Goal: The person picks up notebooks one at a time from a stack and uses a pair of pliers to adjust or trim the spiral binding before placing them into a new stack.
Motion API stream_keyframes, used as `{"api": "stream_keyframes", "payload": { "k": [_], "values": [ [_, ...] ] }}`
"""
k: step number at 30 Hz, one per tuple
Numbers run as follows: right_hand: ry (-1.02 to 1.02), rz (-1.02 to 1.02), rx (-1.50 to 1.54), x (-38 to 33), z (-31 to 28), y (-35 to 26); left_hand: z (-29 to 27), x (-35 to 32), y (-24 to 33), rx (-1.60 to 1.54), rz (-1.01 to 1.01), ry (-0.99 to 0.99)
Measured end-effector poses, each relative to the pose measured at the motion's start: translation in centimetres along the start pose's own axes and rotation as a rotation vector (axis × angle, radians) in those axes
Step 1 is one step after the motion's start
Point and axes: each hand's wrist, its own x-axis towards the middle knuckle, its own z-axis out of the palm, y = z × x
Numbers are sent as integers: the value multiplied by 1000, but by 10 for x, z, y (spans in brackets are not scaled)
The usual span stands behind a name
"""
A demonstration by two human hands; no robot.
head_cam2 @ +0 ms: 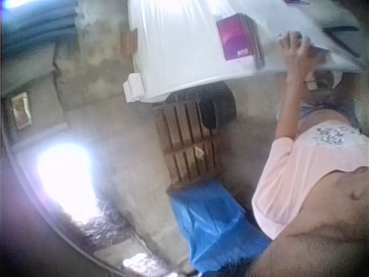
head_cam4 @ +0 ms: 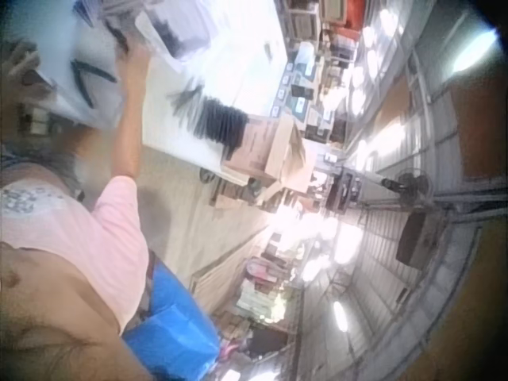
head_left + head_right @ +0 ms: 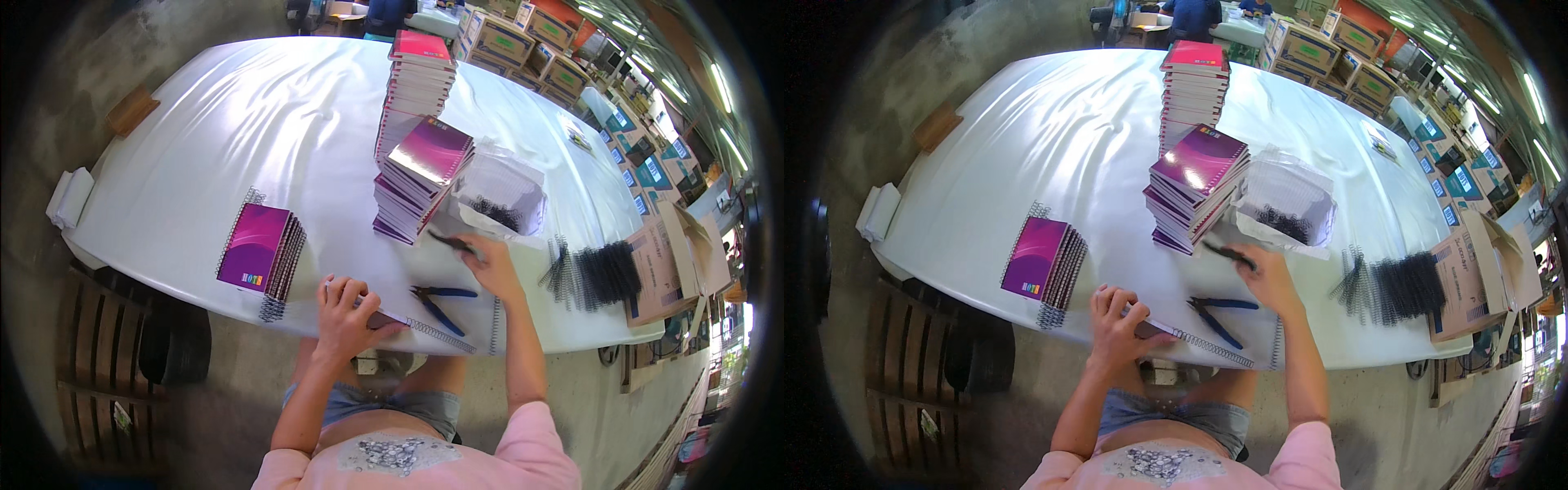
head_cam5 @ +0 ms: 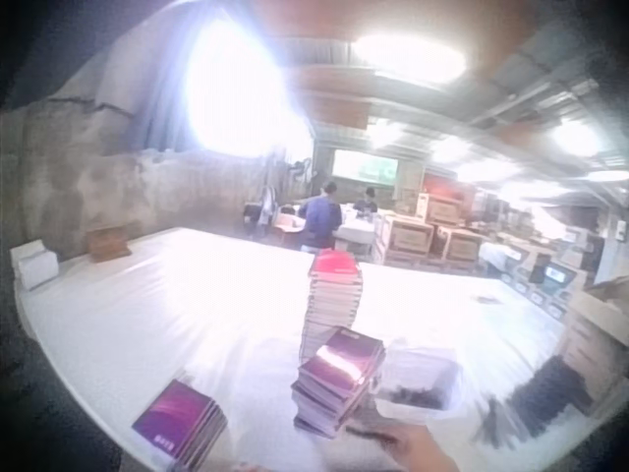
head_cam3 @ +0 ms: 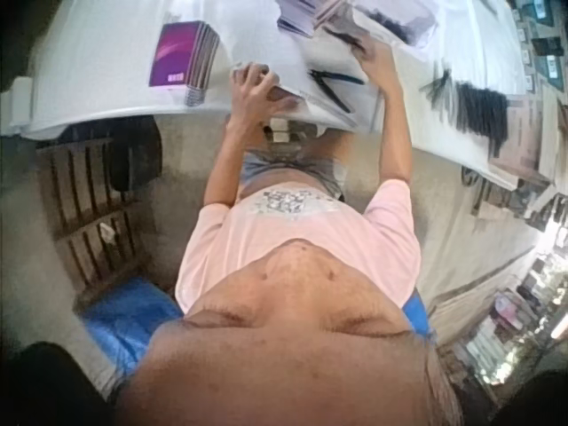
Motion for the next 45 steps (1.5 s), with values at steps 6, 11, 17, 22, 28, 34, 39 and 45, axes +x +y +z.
{"api": "stream_keyframes", "payload": {
  "k": [6, 11, 17, 22, 28, 34, 39, 45],
  "values": [
    [-258, -494, 1567, -35, 38, -31, 2, 2, 1, -55, -1, -15],
    [-169, -619, 1587, -31, 41, -35, 5, 1, -3, -72, -20, -19],
    [-347, -245, 1367, -45, 55, -42, 6, 4, -2, -77, -24, 18],
    [-232, -23, 1391, -52, 66, -48, 4, 4, -3, -101, -17, 23],
    [-259, -202, 948, -43, 55, -43, 1, 4, -8, -101, 25, 24],
    [-235, -312, 906, -29, 38, -61, 1, 1, -11, -125, -25, -6],
    [-237, -426, 1330, -27, 35, -56, 4, 7, -11, -191, -83, 39],
    [-287, -520, 1192, -16, 33, -81, 5, 1, -27, -325, -175, 77]
  ]
}}
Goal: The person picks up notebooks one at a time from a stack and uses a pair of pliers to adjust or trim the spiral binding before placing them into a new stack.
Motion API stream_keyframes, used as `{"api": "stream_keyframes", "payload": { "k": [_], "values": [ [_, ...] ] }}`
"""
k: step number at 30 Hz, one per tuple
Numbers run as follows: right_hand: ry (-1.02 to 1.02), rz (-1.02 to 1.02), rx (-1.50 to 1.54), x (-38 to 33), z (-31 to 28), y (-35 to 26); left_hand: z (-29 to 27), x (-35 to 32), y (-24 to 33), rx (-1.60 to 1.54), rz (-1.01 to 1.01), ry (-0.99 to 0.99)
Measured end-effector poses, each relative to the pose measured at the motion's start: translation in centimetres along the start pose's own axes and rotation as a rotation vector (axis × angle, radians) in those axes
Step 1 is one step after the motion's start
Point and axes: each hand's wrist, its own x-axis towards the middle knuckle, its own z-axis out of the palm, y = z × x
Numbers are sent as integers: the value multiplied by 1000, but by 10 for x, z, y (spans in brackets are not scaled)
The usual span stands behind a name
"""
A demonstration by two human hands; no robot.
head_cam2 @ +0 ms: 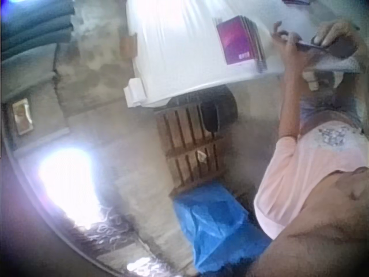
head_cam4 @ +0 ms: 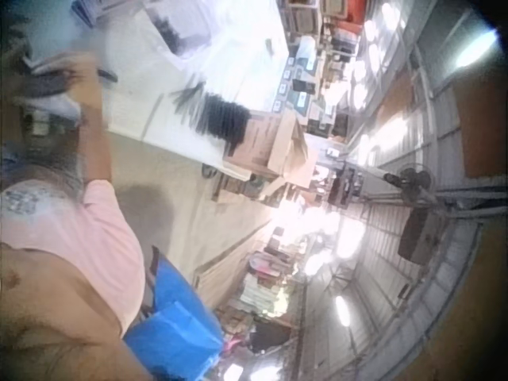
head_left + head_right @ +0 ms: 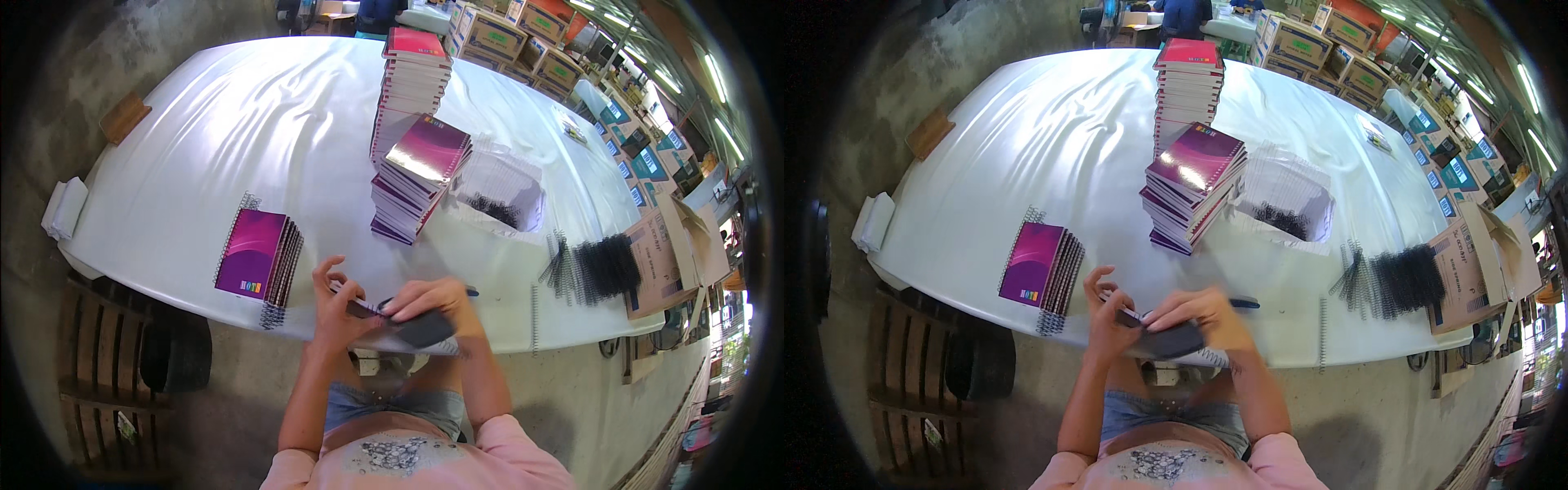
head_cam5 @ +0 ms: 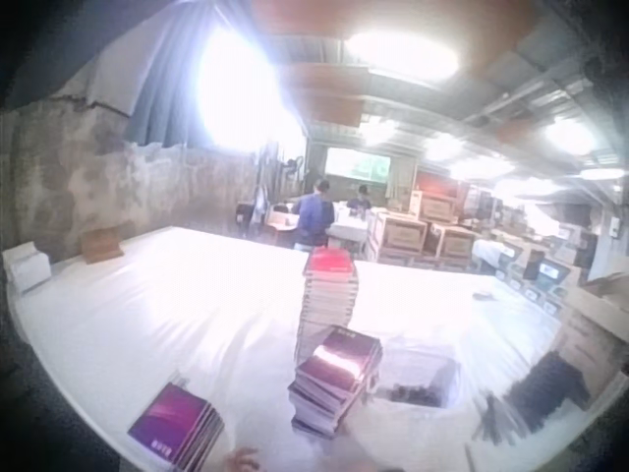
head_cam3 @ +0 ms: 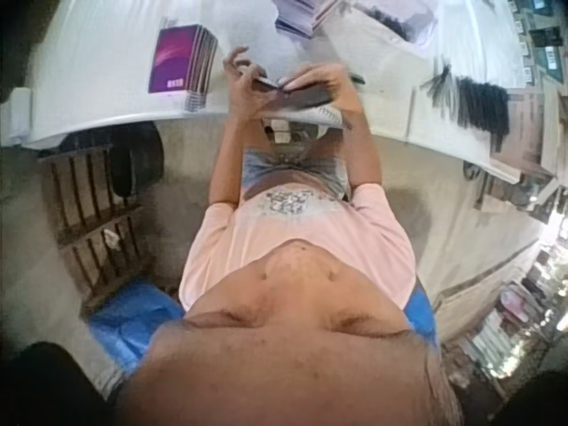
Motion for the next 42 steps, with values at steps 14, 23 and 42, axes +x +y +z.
{"api": "stream_keyframes", "payload": {
  "k": [14, 23, 42],
  "values": [
    [26, 61, -108, 24, 10, 19, 18, -5, -25, -494, -479, -9],
    [84, 307, -447, 32, 13, 25, 16, -7, -22, -389, -275, 0],
    [446, 480, -1427, -91, 21, 26, -2, -15, 30, -265, -145, 444]
  ]
}}
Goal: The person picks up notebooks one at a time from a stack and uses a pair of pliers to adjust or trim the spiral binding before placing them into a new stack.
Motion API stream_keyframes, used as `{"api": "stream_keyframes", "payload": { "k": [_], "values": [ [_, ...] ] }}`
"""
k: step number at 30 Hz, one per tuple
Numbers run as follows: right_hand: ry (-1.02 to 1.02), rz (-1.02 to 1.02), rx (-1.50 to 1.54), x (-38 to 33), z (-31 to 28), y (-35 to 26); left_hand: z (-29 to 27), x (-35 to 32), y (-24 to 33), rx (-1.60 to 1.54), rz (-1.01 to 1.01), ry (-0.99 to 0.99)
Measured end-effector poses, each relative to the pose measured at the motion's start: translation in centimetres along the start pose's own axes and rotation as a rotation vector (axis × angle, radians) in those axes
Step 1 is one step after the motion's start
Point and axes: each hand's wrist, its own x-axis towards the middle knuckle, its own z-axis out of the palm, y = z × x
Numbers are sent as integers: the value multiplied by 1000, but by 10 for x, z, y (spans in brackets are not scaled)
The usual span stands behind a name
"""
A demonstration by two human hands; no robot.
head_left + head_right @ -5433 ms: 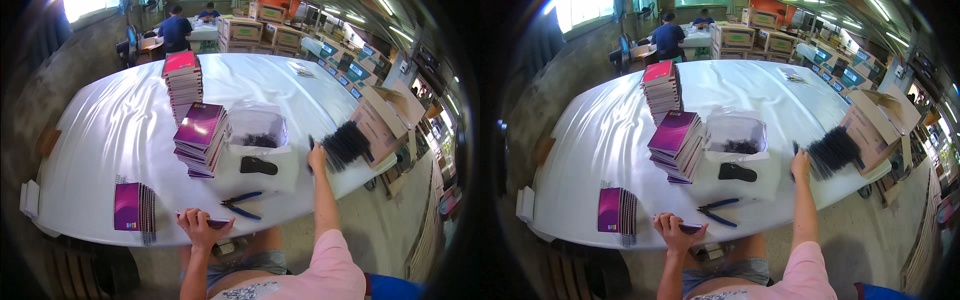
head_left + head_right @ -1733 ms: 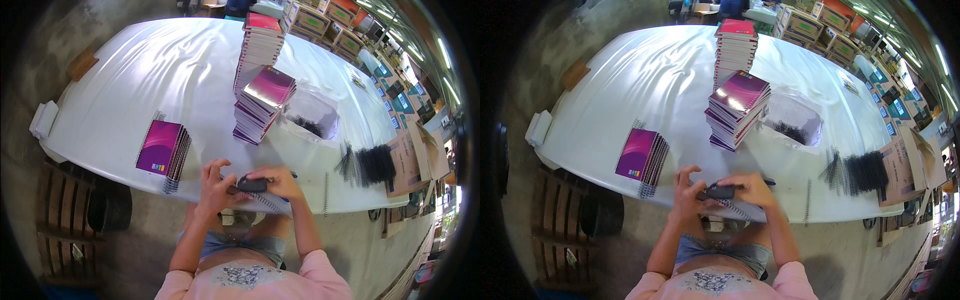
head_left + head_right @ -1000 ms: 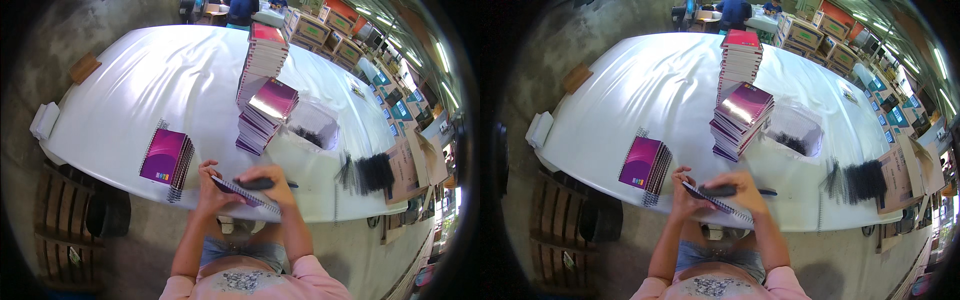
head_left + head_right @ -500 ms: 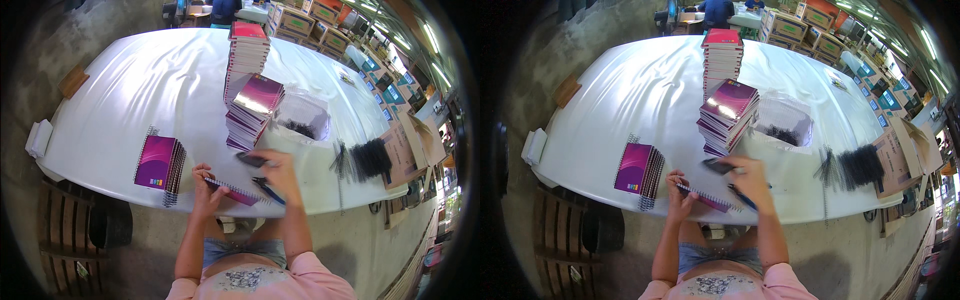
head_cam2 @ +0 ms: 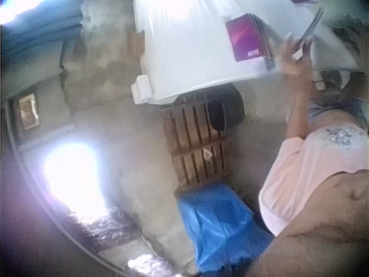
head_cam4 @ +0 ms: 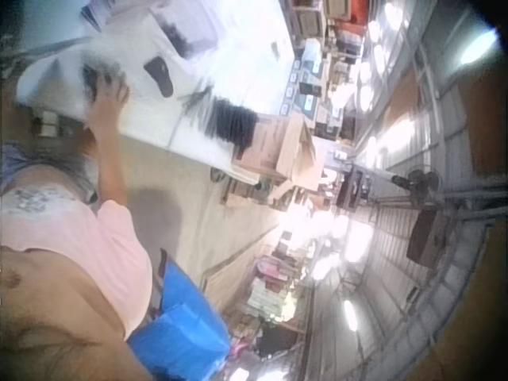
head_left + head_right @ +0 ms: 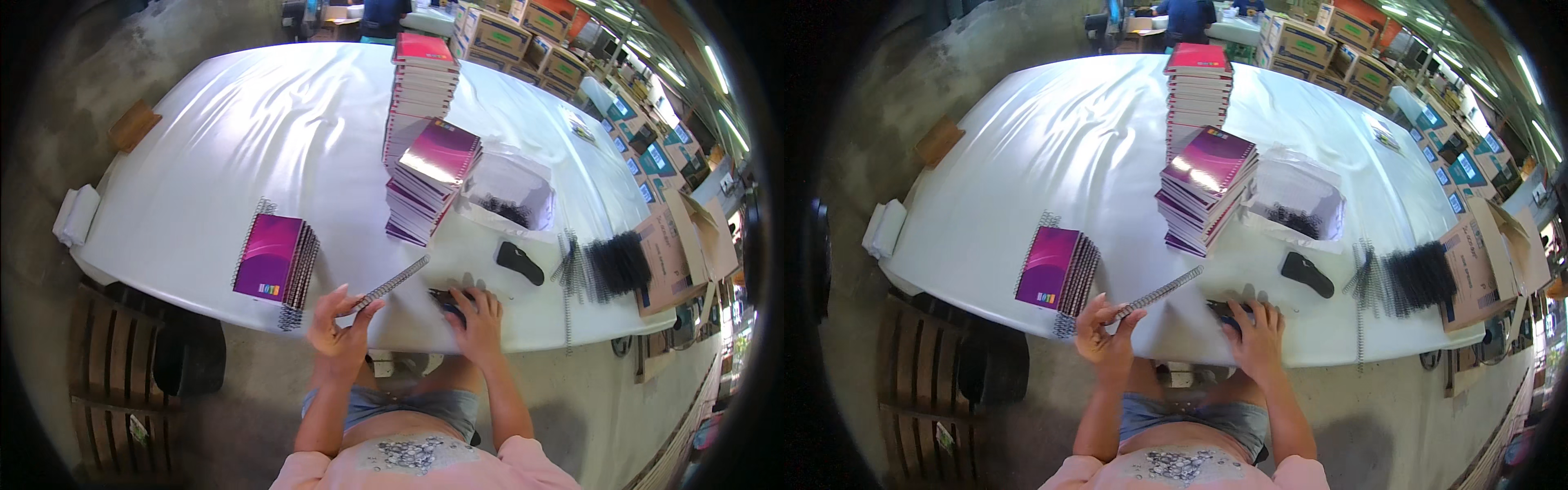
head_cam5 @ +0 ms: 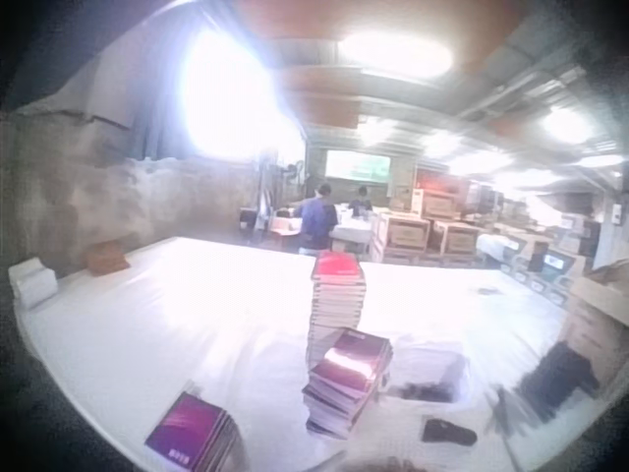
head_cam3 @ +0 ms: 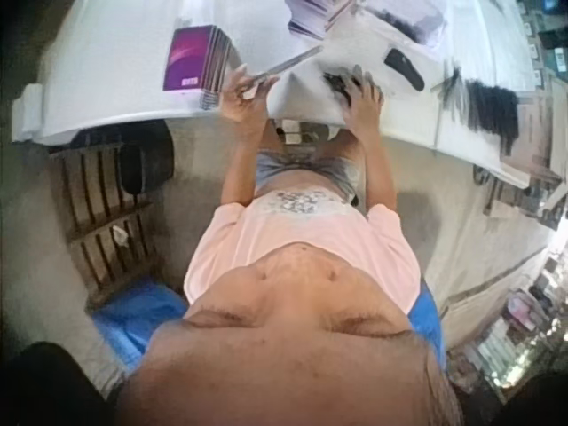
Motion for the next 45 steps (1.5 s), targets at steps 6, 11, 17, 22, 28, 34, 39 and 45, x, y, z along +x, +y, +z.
{"api": "stream_keyframes", "payload": {
  "k": [6, 11, 17, 22, 28, 34, 39, 45],
  "values": [
    [72, 42, 655, 2, -47, -78, -1, 10, 7, 183, 309, 38],
    [98, -227, 502, 8, -58, -100, -7, 15, 12, 310, 499, 14],
    [-136, -109, 801, 1, -55, -95, -10, 20, 25, 382, 600, -69],
    [-549, 377, 1560, -11, -45, -94, -5, 14, 15, 387, 707, 29],
    [-244, 122, 393, 3, -28, -67, -8, 12, 20, 41, 198, 275],
    [-111, 22, 696, 23, -15, -51, -37, 22, 56, -428, -307, 241],
    [-331, 37, 1929, 40, -17, -92, -55, 34, 75, -428, -224, 386],
    [-101, -112, 1756, 121, -59, -176, -90, 68, 78, -211, -24, 407]
  ]
}}
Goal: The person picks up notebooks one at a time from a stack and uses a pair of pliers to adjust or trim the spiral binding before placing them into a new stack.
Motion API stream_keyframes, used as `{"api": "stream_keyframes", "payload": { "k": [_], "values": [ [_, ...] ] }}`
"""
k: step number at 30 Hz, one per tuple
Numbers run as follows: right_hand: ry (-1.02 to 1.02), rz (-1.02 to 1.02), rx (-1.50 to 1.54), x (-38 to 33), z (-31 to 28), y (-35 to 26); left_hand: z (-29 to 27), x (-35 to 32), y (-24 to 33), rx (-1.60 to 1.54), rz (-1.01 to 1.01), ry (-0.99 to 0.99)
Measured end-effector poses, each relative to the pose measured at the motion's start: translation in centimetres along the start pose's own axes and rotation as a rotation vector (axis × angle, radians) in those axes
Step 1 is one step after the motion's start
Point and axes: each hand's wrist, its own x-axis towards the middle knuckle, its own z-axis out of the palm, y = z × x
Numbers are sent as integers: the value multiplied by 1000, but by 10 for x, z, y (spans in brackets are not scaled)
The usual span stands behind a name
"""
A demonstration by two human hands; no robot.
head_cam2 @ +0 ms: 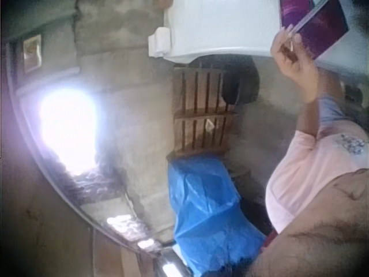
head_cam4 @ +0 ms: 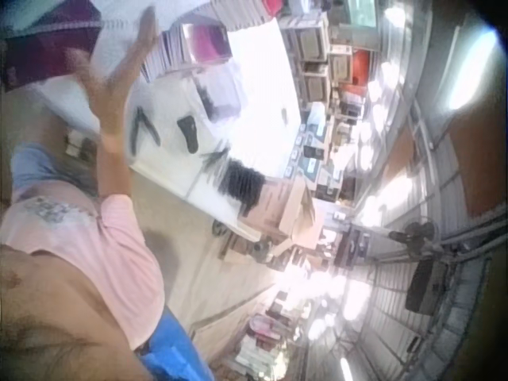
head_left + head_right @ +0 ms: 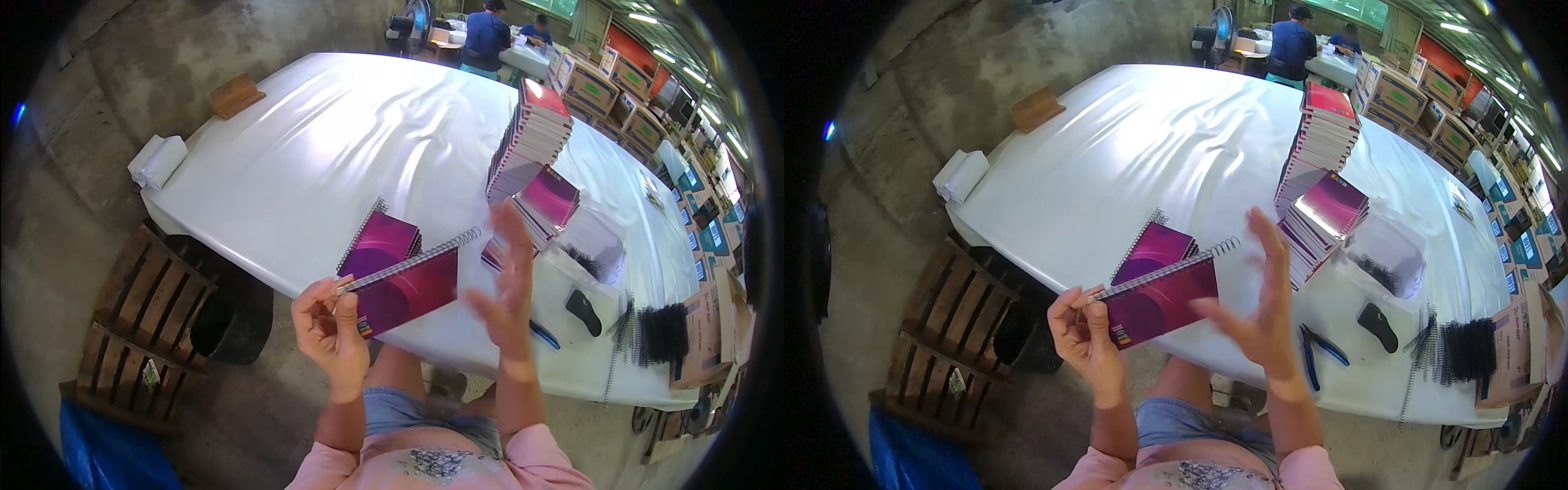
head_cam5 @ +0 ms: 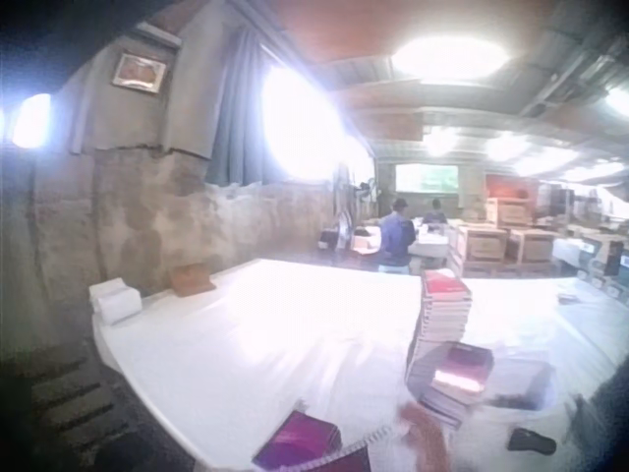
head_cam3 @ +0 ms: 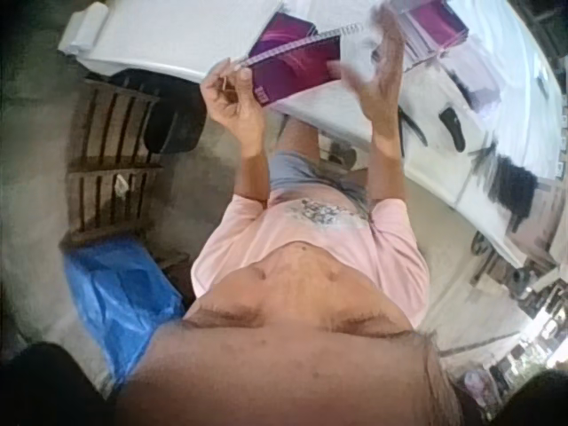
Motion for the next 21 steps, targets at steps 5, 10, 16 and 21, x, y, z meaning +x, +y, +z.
{"api": "stream_keyframes", "payload": {
  "k": [5, 10, 16, 21],
  "values": [
    [-595, -372, -857, 37, 38, -21, -4, 37, 12, 203, 126, -339],
    [-110, 154, -719, 69, 20, 40, 2, 59, -35, 624, -112, -136],
    [-322, -20, -1141, 52, 11, 104, -11, 60, -89, 777, 93, -379],
    [-194, 17, -1214, 55, 9, 112, -5, 78, -65, 735, 71, -509]
  ]
}}
